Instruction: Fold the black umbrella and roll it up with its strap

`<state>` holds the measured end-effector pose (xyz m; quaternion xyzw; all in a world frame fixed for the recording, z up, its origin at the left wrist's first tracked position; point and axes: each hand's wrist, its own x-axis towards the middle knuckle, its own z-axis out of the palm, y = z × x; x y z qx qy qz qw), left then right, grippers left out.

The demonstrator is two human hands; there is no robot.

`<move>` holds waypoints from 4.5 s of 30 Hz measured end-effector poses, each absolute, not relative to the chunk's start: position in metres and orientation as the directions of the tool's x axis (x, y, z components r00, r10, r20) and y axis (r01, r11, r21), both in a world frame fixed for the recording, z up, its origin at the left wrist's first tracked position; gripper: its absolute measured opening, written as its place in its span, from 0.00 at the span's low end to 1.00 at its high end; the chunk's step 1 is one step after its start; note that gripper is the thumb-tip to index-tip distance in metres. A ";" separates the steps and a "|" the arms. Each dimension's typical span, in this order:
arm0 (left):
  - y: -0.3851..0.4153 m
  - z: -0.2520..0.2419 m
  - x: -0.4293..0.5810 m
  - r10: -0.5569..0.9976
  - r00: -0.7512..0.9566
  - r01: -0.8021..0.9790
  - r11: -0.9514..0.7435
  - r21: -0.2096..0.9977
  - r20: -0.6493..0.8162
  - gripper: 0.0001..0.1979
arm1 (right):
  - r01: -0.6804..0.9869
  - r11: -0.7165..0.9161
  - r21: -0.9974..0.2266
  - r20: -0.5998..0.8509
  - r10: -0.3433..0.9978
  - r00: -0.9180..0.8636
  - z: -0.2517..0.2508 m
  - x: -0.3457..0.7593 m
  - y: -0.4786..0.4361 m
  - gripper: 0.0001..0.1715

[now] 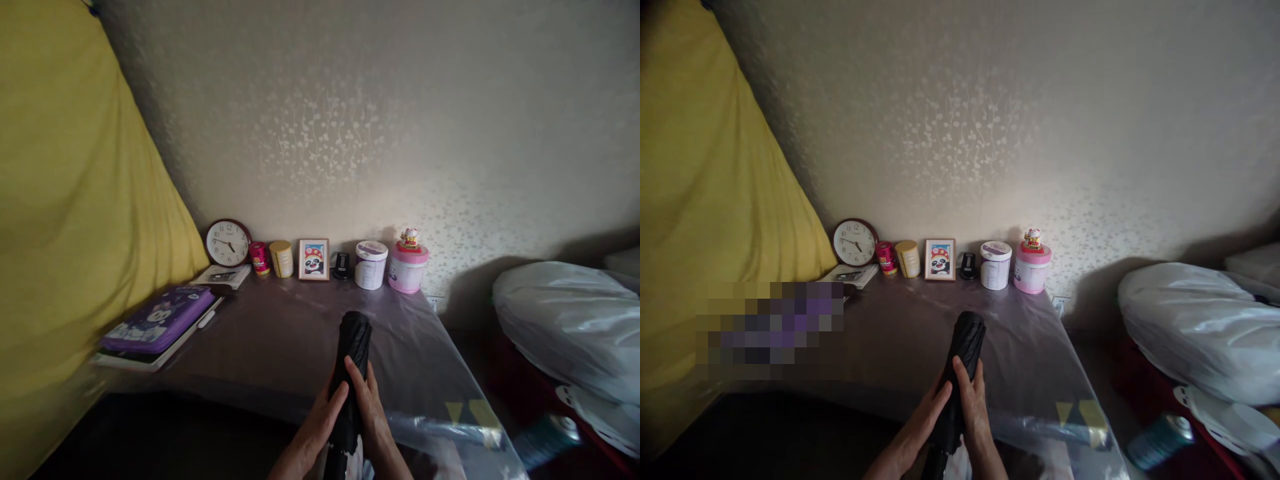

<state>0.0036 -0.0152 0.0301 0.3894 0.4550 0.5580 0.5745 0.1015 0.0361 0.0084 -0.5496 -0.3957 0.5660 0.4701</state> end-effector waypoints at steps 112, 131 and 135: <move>-0.042 0.059 0.008 0.918 0.141 0.020 0.371 0.928 -0.370 0.34 | -0.448 -0.265 -0.854 -0.267 0.962 -0.059 0.026 0.109 0.037 0.28; -0.046 0.049 0.017 0.952 0.004 0.183 0.301 0.936 -0.307 0.28 | -0.291 -0.196 -0.936 -0.191 0.981 -0.046 0.025 0.110 0.040 0.31; -0.045 0.044 0.018 0.957 0.027 0.223 0.276 0.935 -0.289 0.26 | -0.274 -0.213 -0.938 -0.210 0.977 -0.040 0.023 0.110 0.040 0.31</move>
